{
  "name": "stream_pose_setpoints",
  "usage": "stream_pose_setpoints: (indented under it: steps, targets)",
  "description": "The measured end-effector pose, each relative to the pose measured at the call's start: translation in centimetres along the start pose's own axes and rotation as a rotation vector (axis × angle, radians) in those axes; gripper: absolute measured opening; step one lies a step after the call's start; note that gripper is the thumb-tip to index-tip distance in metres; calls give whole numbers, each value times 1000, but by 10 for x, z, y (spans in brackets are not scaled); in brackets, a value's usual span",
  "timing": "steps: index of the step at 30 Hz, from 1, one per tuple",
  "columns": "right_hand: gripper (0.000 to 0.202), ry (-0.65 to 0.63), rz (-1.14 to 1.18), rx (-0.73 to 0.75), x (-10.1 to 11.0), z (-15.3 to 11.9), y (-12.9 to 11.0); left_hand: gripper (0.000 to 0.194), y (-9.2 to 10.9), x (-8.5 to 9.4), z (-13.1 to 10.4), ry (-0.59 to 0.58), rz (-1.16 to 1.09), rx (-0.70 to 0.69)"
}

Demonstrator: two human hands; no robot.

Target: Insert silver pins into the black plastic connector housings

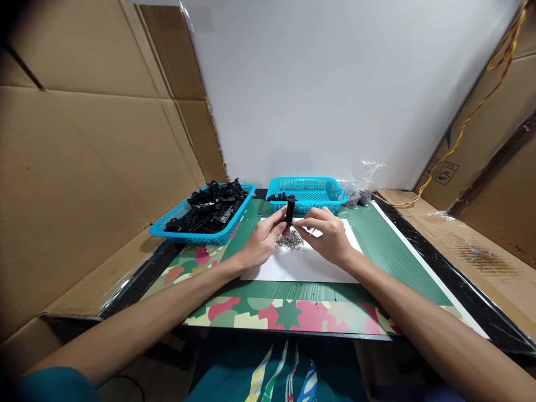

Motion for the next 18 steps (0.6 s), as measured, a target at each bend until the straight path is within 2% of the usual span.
stream_pose_setpoints:
  steps: [7,18]
  targets:
    - [13,8,-49,101,-1,1,-7,48,8,-1,-2,-22,33,-29]
    - [16,-67,-42,56,-5,0,-6,42,10,-3,-3,-31,79,-47]
Point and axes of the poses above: each hand's wrist, its own z-axis towards the middle knuckle, its own x-axis out of the back of the hand, y = z × x, the point moved 6 cm from there along z, towards the middle knuckle, and after that the axes turned 5 degrees about -y, right-handed, at the moved point
